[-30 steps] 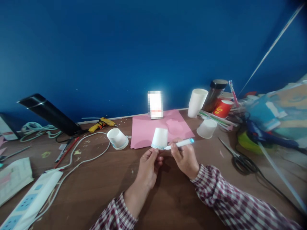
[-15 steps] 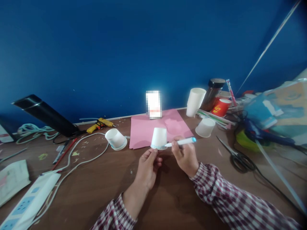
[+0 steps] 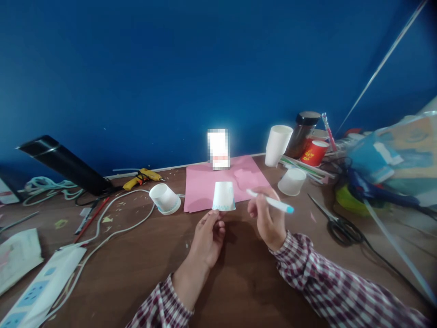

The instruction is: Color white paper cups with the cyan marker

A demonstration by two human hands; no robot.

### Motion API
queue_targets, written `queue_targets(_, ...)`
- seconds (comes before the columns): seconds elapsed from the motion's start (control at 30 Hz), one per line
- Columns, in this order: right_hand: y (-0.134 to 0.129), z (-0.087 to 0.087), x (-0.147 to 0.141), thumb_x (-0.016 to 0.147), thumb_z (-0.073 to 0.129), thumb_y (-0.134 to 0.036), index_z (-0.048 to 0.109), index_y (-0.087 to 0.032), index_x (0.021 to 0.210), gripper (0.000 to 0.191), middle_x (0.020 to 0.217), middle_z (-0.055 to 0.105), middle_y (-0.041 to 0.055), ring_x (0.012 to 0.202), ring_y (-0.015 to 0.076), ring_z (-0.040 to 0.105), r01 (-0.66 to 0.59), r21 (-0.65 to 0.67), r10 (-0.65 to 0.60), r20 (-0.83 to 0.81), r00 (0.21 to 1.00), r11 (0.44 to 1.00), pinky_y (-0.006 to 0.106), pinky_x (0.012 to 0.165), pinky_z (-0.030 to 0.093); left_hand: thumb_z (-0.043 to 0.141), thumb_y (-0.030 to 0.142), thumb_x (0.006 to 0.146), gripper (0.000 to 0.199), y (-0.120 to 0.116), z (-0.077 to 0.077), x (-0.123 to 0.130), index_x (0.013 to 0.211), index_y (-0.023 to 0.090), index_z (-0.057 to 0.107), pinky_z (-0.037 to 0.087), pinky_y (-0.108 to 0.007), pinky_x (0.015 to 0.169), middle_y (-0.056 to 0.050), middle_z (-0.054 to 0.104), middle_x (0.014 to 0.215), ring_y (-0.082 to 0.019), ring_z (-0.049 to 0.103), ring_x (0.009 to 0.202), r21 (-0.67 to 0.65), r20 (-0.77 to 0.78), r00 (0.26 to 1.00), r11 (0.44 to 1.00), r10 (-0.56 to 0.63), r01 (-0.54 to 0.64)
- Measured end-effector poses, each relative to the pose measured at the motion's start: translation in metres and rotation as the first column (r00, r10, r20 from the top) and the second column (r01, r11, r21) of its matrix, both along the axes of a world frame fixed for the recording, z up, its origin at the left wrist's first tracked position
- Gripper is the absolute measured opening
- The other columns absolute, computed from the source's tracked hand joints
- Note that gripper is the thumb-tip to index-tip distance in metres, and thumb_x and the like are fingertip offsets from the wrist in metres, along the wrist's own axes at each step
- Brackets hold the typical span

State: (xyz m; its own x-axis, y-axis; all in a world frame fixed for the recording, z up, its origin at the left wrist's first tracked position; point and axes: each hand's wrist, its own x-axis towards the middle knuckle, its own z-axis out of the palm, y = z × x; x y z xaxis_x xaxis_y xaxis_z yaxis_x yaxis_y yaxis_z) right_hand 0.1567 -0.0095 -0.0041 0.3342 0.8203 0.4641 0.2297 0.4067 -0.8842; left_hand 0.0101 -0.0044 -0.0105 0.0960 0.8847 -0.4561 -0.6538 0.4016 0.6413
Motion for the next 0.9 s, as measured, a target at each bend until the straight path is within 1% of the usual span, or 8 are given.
queue_targets(0.07,0.003,-0.001,0.000,0.095,0.041,-0.034,0.050,-0.020,0.110,0.023,0.072,0.063,0.0008,0.057,0.0120,0.059,0.014,0.004,-0.014,-0.059,0.998,1.000,0.026,0.058,0.052,0.056,0.010,0.083,0.002,0.002,0.003,-0.002,0.081,0.009,0.058,0.044,-0.007,0.041,0.000,0.060,0.073,0.001,0.049,0.046,-0.048,0.110,0.994,0.999,0.001,0.004)
queue_targets(0.13,0.006,-0.003,-0.001,0.091,0.050,-0.036,0.049,-0.021,0.113,0.026,0.094,0.066,0.0069,0.077,0.0157,0.066,-0.002,-0.015,0.001,-0.062,0.998,1.000,0.034,0.074,0.055,0.050,0.008,0.087,0.009,0.003,0.006,-0.004,0.081,0.008,0.057,0.043,-0.006,0.041,-0.001,0.058,0.070,0.001,0.049,0.046,-0.094,0.233,0.972,0.995,-0.017,0.040)
queue_targets(0.23,0.010,-0.005,-0.003,0.083,0.062,-0.037,0.045,-0.022,0.115,0.039,0.115,0.061,0.0123,0.100,0.0210,0.064,-0.161,-0.094,0.146,-0.153,0.977,0.982,0.040,0.084,0.054,0.044,0.010,0.090,0.015,0.002,0.008,-0.006,0.081,0.007,0.056,0.043,-0.007,0.041,-0.001,0.056,0.069,0.000,0.050,0.047,-0.103,0.355,0.934,0.992,-0.036,0.077)
queue_targets(0.33,0.010,-0.008,-0.005,0.078,0.069,-0.037,0.040,-0.023,0.115,0.049,0.121,0.058,0.0129,0.105,0.0219,0.062,-0.319,-0.132,0.280,-0.252,0.926,0.938,0.041,0.087,0.054,0.042,0.010,0.091,0.016,0.001,0.007,-0.007,0.082,0.007,0.055,0.044,-0.008,0.041,-0.001,0.056,0.069,0.000,0.050,0.047,-0.086,0.387,0.920,0.992,-0.054,0.094)
queue_targets(0.43,0.010,-0.010,-0.006,0.075,0.071,-0.035,0.040,-0.023,0.115,0.052,0.120,0.057,0.0115,0.103,0.0214,0.062,-0.339,-0.138,0.301,-0.240,0.923,0.931,0.040,0.087,0.054,0.044,0.009,0.090,0.016,0.001,0.006,-0.005,0.080,0.008,0.056,0.044,-0.007,0.041,0.000,0.055,0.068,0.000,0.050,0.046,-0.075,0.357,0.932,0.992,-0.066,0.099)
queue_targets(0.57,0.009,-0.012,-0.005,0.075,0.071,-0.033,0.040,-0.022,0.116,0.052,0.117,0.057,0.0112,0.102,0.0216,0.063,-0.283,-0.134,0.257,-0.185,0.949,0.950,0.039,0.084,0.055,0.058,0.014,0.084,0.005,-0.001,0.002,-0.001,0.082,0.010,0.058,0.044,-0.008,0.041,0.001,0.057,0.069,0.000,0.051,0.048,0.017,0.180,0.979,0.995,-0.097,0.096)
queue_targets(0.77,0.010,-0.013,-0.005,0.075,0.071,-0.030,0.041,-0.021,0.115,0.052,0.115,0.058,0.0119,0.099,0.0211,0.063,-0.204,-0.121,0.198,-0.059,0.978,0.971,0.039,0.082,0.056,0.077,0.023,0.068,0.023,-0.003,-0.002,0.003,0.077,0.013,0.058,0.045,-0.009,0.044,0.000,0.064,0.074,0.000,0.053,0.049,0.078,0.004,0.994,0.991,-0.108,0.107)
queue_targets(0.9,0.011,-0.011,-0.002,0.082,0.064,-0.029,0.044,-0.021,0.113,0.039,0.116,0.059,0.0117,0.100,0.0202,0.062,-0.084,-0.001,0.084,-0.024,0.996,0.996,0.039,0.085,0.053,0.078,0.025,0.066,0.025,-0.003,-0.002,0.003,0.076,0.013,0.059,0.044,-0.008,0.044,0.000,0.065,0.076,-0.001,0.054,0.051,0.081,-0.043,0.996,0.993,-0.077,0.080)
